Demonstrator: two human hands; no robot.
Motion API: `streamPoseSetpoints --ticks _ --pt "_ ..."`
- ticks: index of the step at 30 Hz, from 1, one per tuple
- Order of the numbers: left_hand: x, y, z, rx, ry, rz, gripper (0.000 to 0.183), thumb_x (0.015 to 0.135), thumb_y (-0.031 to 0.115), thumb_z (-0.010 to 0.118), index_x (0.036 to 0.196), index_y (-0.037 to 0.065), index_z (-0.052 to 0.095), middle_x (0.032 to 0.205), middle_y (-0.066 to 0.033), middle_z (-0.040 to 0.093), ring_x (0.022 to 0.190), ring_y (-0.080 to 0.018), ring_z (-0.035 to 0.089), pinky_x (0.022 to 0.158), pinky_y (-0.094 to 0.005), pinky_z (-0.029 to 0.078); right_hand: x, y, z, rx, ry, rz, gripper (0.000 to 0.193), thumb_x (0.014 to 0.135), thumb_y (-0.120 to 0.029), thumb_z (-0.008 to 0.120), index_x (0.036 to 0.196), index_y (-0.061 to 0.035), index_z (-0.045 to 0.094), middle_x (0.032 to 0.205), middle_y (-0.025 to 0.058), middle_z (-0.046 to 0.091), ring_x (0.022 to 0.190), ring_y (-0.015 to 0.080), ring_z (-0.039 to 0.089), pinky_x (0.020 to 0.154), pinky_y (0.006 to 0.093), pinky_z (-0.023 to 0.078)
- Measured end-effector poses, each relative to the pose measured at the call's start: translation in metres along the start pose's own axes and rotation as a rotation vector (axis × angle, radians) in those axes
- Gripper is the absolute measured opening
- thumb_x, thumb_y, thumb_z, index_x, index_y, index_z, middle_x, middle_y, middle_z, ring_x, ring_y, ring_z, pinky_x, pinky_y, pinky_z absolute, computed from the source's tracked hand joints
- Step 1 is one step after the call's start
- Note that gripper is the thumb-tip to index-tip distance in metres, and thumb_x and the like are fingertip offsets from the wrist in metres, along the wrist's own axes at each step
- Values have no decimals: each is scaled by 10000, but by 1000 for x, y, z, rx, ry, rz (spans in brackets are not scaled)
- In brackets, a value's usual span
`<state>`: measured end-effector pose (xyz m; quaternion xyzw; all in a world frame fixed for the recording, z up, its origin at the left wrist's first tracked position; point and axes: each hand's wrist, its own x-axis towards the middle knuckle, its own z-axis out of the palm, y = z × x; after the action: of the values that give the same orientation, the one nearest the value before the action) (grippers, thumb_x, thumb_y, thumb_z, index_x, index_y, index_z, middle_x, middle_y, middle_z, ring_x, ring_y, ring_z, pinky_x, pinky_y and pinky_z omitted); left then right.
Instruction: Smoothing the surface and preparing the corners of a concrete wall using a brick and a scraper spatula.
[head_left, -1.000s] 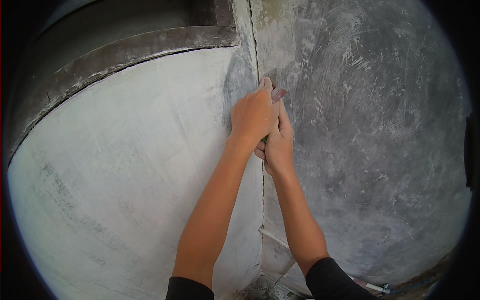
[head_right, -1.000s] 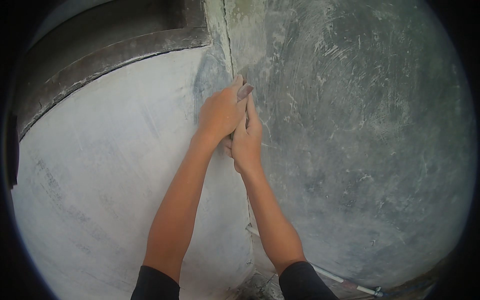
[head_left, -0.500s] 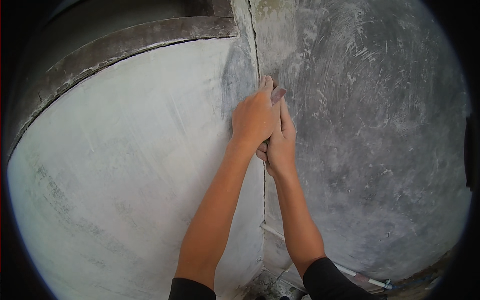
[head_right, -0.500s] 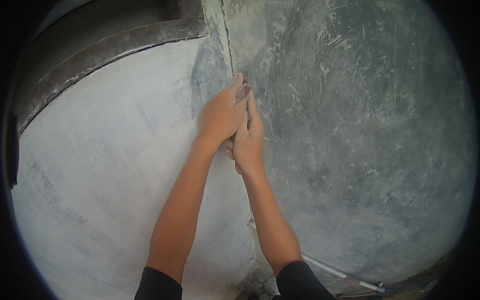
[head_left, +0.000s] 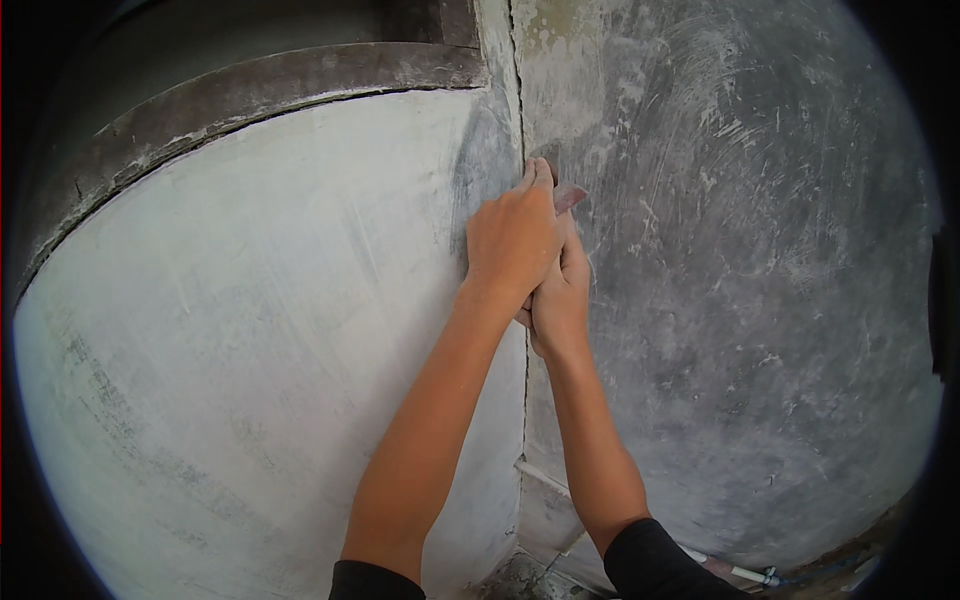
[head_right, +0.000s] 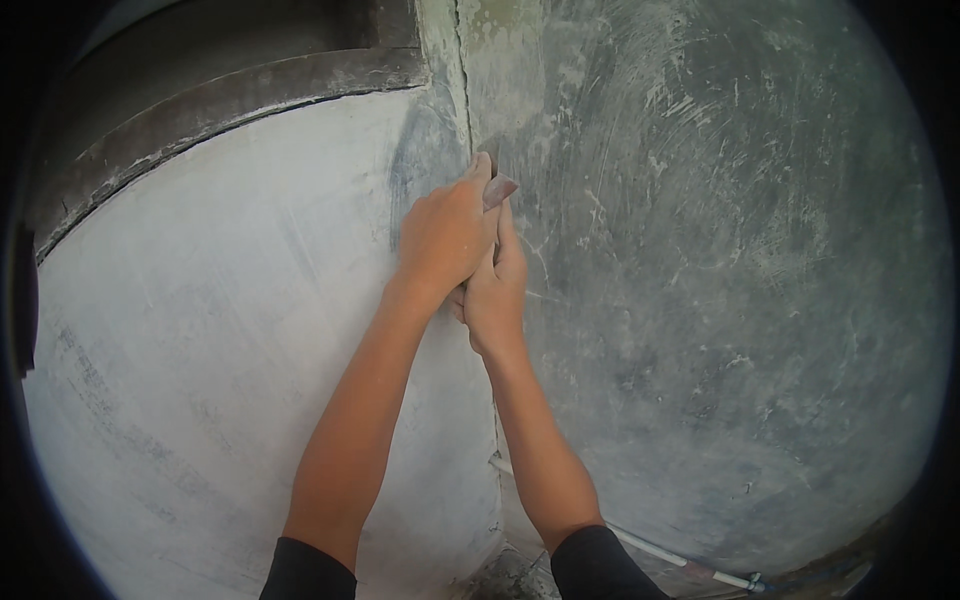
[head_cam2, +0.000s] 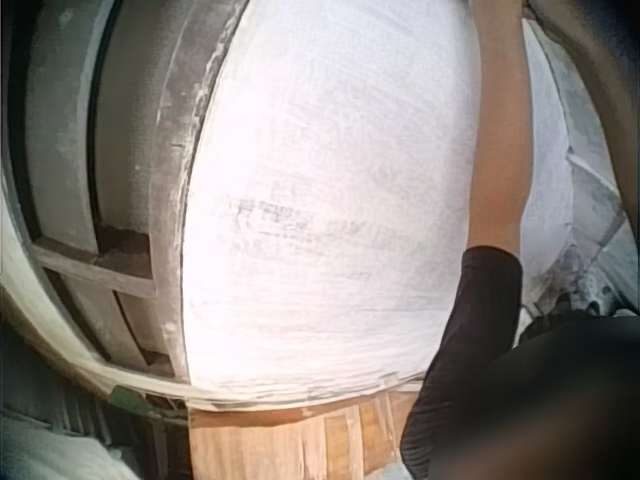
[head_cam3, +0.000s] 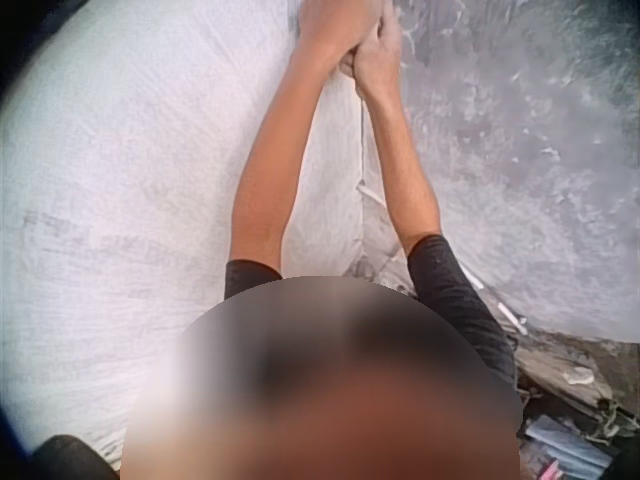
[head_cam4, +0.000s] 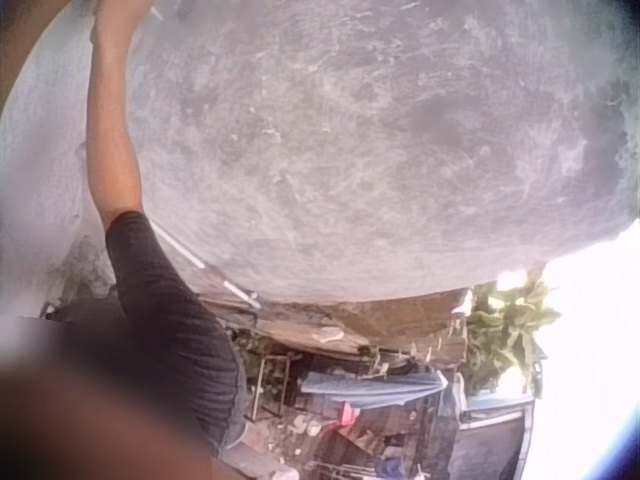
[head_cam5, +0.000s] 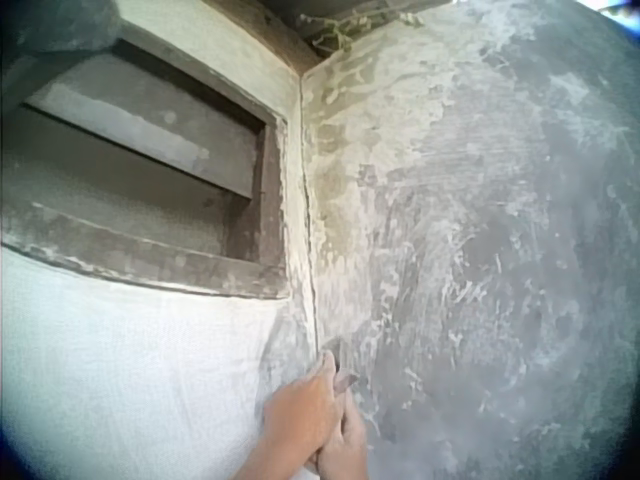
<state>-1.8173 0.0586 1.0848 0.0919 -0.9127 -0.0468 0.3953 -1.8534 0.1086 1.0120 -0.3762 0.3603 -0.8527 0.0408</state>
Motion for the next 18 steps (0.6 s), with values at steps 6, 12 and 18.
streamPoseSetpoints --ticks 6,12,18 --pt "-3 12 7 -13 75 -18 622 1020 351 537 1450 -89 450 1297 -252 650 891 -377 742 745 -450 599 -5 -5 -13 58 -64 16 598 1076 -195 480 1620 -107 248 675 -43 492 426 12 357 354 213 230" --pt "1 2 17 -74 120 -44 558 1042 388 495 1460 19 487 931 -220 734 872 -395 718 770 -499 543 -5 -2 -6 53 -35 7 594 1075 -179 472 1623 -123 248 675 -44 491 427 17 349 350 219 214" --pt "6 2 7 -90 106 -24 616 1051 432 461 1435 -51 484 1335 -232 634 988 -385 721 820 -475 582 6 -6 0 55 -50 -11 572 1090 -211 443 1622 -124 251 678 -42 497 427 18 339 351 222 214"
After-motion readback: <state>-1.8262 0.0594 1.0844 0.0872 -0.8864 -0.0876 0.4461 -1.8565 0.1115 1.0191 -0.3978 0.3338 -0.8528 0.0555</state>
